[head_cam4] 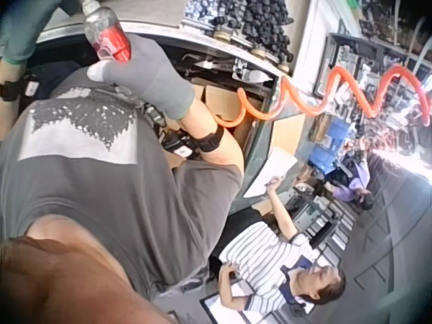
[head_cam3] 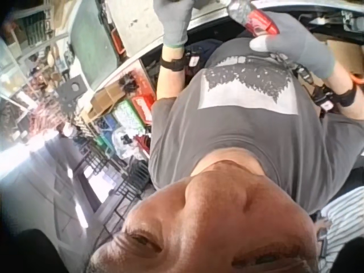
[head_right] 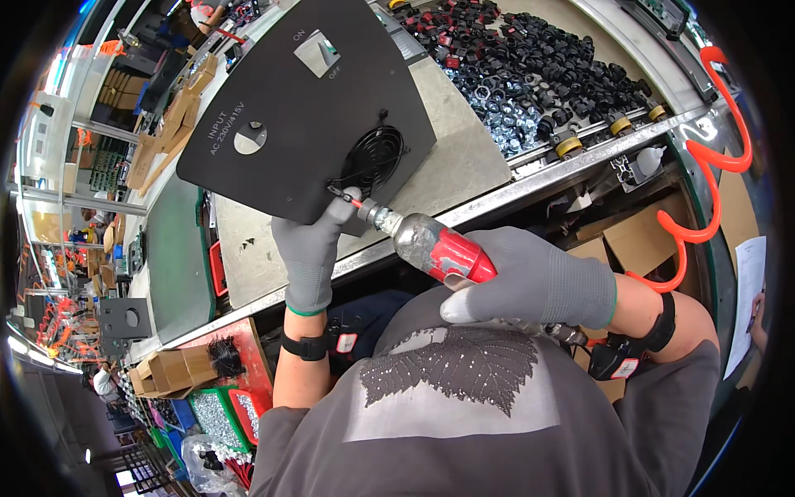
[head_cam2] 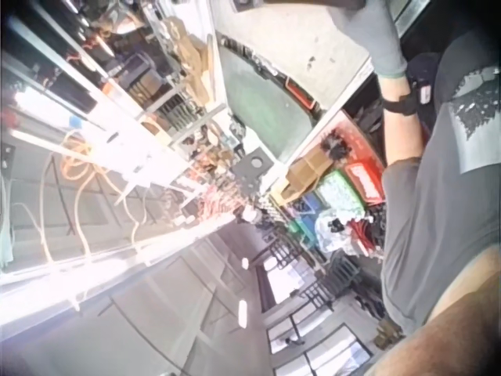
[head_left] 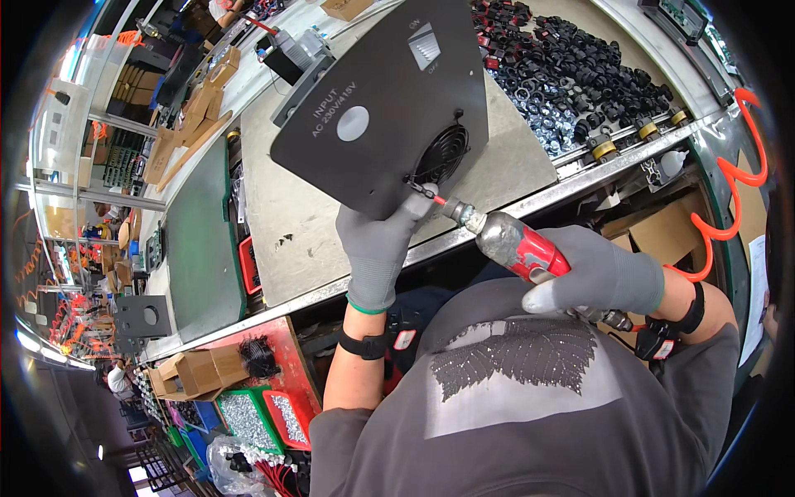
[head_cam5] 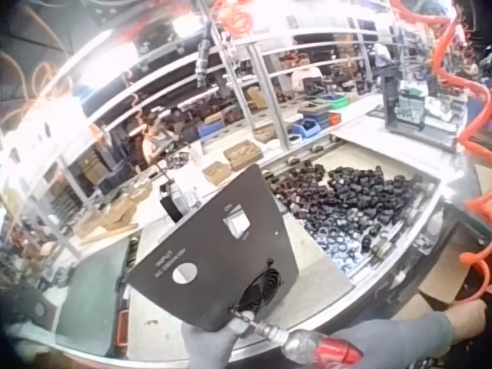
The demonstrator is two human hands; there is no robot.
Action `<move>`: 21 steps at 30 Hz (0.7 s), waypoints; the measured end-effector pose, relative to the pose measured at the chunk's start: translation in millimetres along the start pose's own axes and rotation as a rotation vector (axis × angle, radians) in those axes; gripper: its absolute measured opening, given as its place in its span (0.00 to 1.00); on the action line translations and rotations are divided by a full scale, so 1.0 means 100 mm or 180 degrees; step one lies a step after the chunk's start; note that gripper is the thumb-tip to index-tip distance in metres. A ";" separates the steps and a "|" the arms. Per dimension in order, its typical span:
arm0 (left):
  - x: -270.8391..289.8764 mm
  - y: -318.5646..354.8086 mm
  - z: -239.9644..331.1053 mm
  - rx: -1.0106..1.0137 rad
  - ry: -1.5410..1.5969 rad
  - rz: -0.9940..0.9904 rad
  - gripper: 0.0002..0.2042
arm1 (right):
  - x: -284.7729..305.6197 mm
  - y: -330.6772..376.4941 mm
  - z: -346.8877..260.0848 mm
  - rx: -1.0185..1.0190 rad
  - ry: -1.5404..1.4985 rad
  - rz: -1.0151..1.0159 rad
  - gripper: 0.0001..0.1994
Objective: The recorder is assembling an electronic device chassis, installing a cooling fan, and preparing wiring in a workshop environment.
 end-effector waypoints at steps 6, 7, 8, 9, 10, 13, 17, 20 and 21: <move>-0.04 -0.04 0.09 0.0095 -0.0140 0.0128 0.16 | 0.01 -0.05 0.05 -0.0060 0.0058 0.0108 0.16; -0.04 -0.04 0.07 0.0149 -0.0094 0.0150 0.16 | 0.01 -0.06 0.06 -0.0064 0.0053 0.0112 0.16; -0.04 -0.05 0.06 0.0155 -0.0093 0.0145 0.16 | 0.05 -0.05 0.03 0.0057 0.0361 0.0374 0.16; -0.04 -0.05 0.04 0.0139 -0.0054 0.0176 0.15 | 0.10 -0.04 -0.01 0.0177 0.0669 0.0633 0.16; -0.04 -0.04 0.05 0.0104 -0.0014 0.0206 0.15 | 0.10 -0.03 -0.01 0.0185 0.0669 0.0644 0.16; -0.03 -0.03 0.13 0.0119 -0.0246 0.0173 0.15 | 0.08 -0.02 0.02 0.0058 0.0492 0.0480 0.17; -0.04 -0.05 0.14 0.0067 0.0002 0.0214 0.14 | 0.03 -0.04 0.09 -0.0167 0.0098 0.0232 0.18; -0.05 -0.05 0.15 0.0066 -0.0105 0.0239 0.13 | -0.01 -0.01 0.10 -0.0468 -0.0285 0.0030 0.18; -0.06 -0.05 0.13 0.0058 -0.0087 0.0255 0.12 | -0.14 0.02 0.21 -0.0954 -0.0814 -0.0392 0.19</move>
Point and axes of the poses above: each hand's wrist, its own y-axis away from the middle knuckle, its own x-axis out of the back of the hand, z = x × y, the point moved 10 cm from there along -y, towards the middle knuckle, and after that the axes turned 9 degrees about -x, right-handed, at the moved point
